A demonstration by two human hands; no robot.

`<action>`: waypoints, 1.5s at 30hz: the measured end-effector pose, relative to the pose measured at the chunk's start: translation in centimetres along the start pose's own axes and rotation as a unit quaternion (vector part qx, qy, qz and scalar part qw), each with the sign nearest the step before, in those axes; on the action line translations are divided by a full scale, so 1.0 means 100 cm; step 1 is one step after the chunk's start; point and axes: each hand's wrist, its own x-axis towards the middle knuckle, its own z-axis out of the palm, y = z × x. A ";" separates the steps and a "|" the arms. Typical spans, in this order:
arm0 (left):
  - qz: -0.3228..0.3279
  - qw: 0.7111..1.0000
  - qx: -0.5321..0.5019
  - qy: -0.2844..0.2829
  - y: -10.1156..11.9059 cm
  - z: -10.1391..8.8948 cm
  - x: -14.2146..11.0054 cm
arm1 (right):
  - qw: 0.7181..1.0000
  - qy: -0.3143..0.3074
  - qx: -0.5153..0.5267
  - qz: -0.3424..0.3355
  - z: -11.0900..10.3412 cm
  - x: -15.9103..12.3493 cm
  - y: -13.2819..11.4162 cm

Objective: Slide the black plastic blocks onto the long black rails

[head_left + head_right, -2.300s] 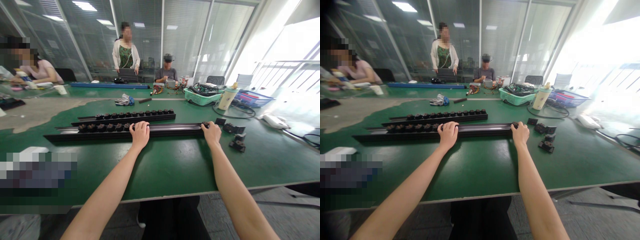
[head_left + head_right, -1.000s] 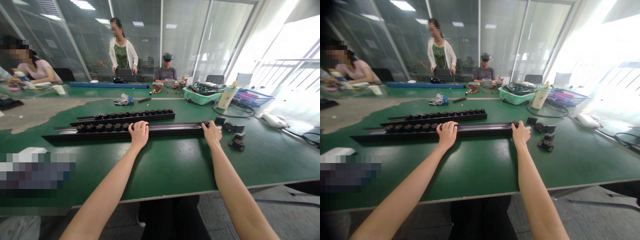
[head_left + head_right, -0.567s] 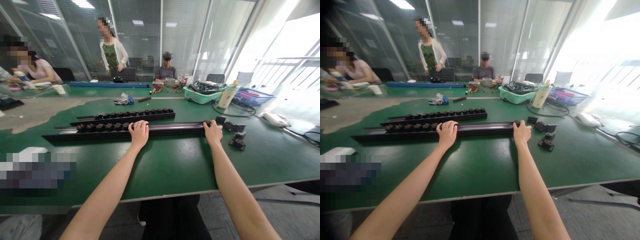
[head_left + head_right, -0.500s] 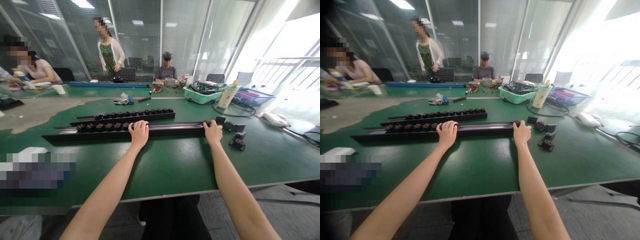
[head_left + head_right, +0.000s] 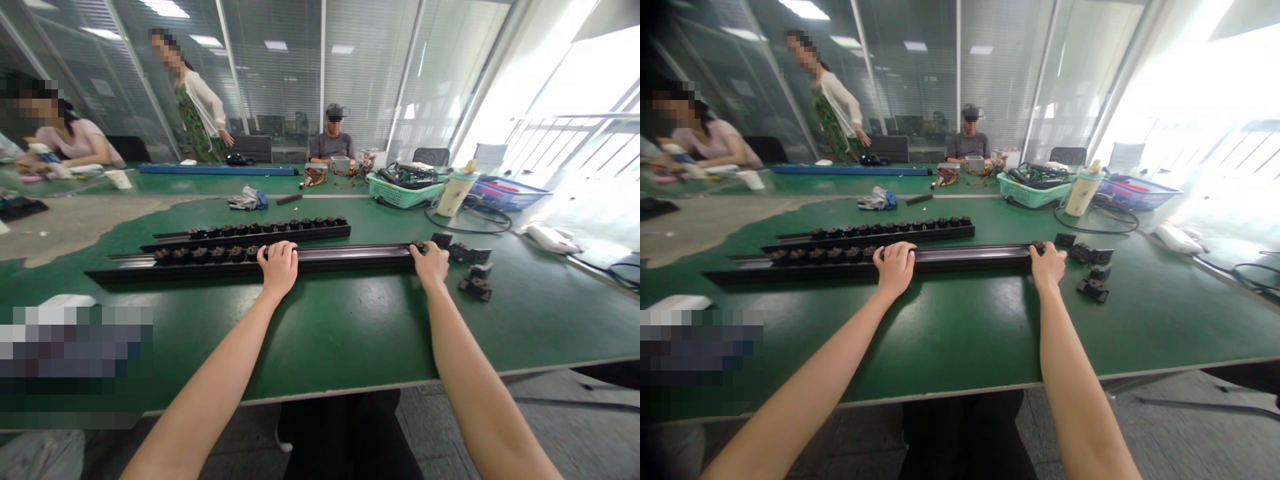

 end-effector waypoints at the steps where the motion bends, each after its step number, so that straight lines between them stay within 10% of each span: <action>1: 0.000 1.000 -0.001 0.002 0.000 0.000 0.000 | 1.000 0.000 0.000 0.000 0.000 0.001 0.000; 45: 0.004 1.000 0.005 0.010 -0.001 0.001 0.000 | 0.992 0.051 0.116 0.022 0.024 0.020 0.010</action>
